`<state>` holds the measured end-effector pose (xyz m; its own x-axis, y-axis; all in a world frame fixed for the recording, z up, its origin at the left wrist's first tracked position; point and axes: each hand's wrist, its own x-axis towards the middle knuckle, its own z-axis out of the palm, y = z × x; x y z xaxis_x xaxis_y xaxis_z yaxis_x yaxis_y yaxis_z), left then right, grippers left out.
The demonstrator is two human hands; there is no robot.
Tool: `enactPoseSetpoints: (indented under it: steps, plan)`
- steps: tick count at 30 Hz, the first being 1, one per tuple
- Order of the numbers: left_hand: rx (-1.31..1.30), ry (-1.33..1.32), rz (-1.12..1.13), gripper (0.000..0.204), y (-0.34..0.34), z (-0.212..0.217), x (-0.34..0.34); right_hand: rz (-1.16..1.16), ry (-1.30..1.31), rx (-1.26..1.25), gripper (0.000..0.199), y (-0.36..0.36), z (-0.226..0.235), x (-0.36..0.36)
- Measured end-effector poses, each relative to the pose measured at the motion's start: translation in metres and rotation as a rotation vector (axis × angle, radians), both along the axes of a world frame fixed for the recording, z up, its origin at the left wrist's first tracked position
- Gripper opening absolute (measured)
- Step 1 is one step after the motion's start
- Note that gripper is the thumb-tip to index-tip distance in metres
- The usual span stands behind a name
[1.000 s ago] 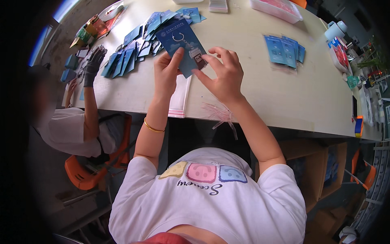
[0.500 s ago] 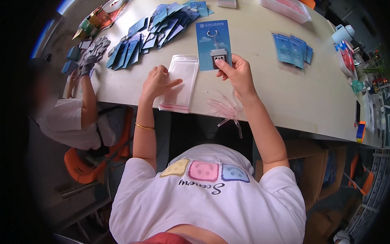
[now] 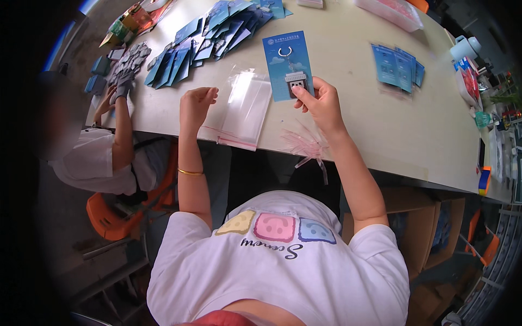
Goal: Manually sorting blue souvenir cards and placing them into small plastic zip bags for packaging.
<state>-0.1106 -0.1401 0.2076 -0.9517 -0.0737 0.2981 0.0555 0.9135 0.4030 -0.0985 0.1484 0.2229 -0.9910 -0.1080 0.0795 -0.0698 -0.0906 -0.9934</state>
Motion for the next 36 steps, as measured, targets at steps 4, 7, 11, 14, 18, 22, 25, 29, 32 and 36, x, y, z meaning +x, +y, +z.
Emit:
enactPoseSetpoints:
  steps: [4,7,11,14,18,22,25,29,32,36]
  plan:
    - [0.469,-0.109,-0.001,0.018,-0.009,-0.008,-0.009,0.005,-0.020,0.015,0.011,-0.002,0.000,0.002]
    - [0.642,-0.227,-0.021,0.016,-0.006,-0.009,-0.011,-0.009,-0.007,0.010,0.011,-0.001,-0.001,0.002]
    - [1.411,-0.239,-0.227,0.011,-0.022,-0.017,-0.016,-0.002,-0.015,0.016,0.011,0.001,-0.003,0.002]
    - [1.654,-0.217,-0.337,0.030,-0.010,-0.004,-0.017,0.015,-0.012,0.017,0.011,0.000,-0.003,0.004]
    - [1.805,-0.176,-0.344,0.020,0.001,0.000,-0.017,0.048,-0.070,0.017,0.012,-0.004,0.002,0.013]
    - [1.756,0.106,-0.320,0.005,0.003,0.004,-0.023,0.057,-0.129,0.014,0.011,-0.008,0.006,0.033]
    - [1.865,0.171,-0.337,0.004,0.016,0.013,-0.027,0.218,-0.259,0.024,0.012,-0.016,0.007,0.049]
    - [1.921,0.211,-0.297,0.003,0.037,0.025,-0.027,0.215,-0.141,-0.163,0.013,-0.031,0.008,0.050]
    - [1.935,0.149,-0.372,0.003,0.044,0.037,-0.023,0.206,-0.107,-0.104,0.012,-0.036,0.002,0.042]
    - [1.918,0.119,-0.447,0.008,0.045,0.049,-0.015,0.147,-0.059,-0.057,0.013,-0.035,0.004,0.036]
